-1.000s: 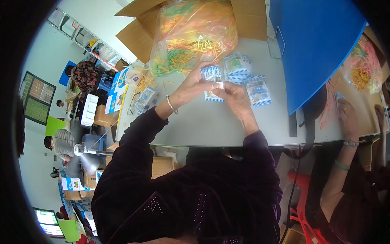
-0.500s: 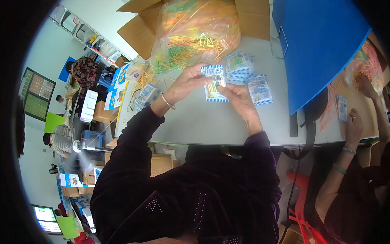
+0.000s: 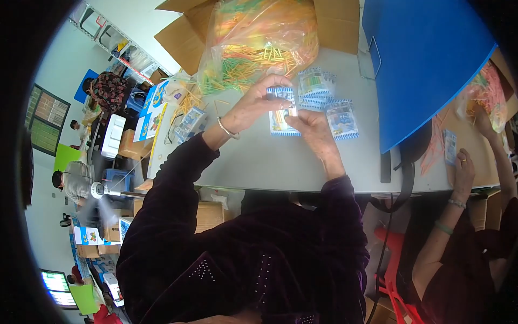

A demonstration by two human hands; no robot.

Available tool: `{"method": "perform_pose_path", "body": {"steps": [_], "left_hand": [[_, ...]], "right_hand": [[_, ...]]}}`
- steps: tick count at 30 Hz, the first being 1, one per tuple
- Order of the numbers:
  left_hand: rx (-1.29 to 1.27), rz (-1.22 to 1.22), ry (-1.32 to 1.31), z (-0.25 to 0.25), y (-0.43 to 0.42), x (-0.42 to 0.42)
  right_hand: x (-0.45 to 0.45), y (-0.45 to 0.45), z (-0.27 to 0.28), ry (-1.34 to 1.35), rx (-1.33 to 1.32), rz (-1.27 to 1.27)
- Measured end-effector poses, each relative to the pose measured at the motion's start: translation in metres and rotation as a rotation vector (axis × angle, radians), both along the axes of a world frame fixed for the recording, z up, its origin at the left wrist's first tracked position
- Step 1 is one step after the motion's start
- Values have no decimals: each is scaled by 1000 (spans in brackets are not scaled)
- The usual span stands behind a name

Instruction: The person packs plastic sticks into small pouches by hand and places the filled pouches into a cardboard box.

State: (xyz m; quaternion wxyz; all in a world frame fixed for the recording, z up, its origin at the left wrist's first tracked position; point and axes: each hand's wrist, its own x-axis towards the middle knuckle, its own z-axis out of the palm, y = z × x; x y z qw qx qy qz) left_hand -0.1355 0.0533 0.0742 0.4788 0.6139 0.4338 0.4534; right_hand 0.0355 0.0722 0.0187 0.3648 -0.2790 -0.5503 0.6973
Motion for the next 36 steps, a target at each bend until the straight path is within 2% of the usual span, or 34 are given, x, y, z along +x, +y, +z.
{"method": "perform_pose_path", "body": {"steps": [6,9,16,18,19,21,27,30,32,34,35,36], "left_hand": [[4,-23,140,-5,5,-3],[-8,-46,20,-4,4,-5],[-42,-34,-15,7,-3,-3],[-52,-71,29,11,-3,-7],[-51,-70,28,9,-2,-10],[-43,-39,202,2,-1,-15],[-96,4,192,11,-7,-7],[38,-84,298,-3,6,-10],[11,-66,233,5,12,-9],[-155,91,89,22,20,-9],[-53,72,6,10,37,-17],[-50,72,3,3,54,-21]], "right_hand": [[4,0,1,-8,-37,59],[5,-1,5,45,-105,55],[8,-1,7,49,-92,15],[12,4,2,-70,-35,24],[12,4,2,-70,-35,25],[10,1,3,0,-23,14],[8,6,-3,28,-43,30],[6,3,-2,-35,52,-1],[11,12,-8,-22,44,2],[21,30,-17,-135,249,-217],[25,39,-15,-137,251,-218],[29,46,-7,-146,249,-361]]}}
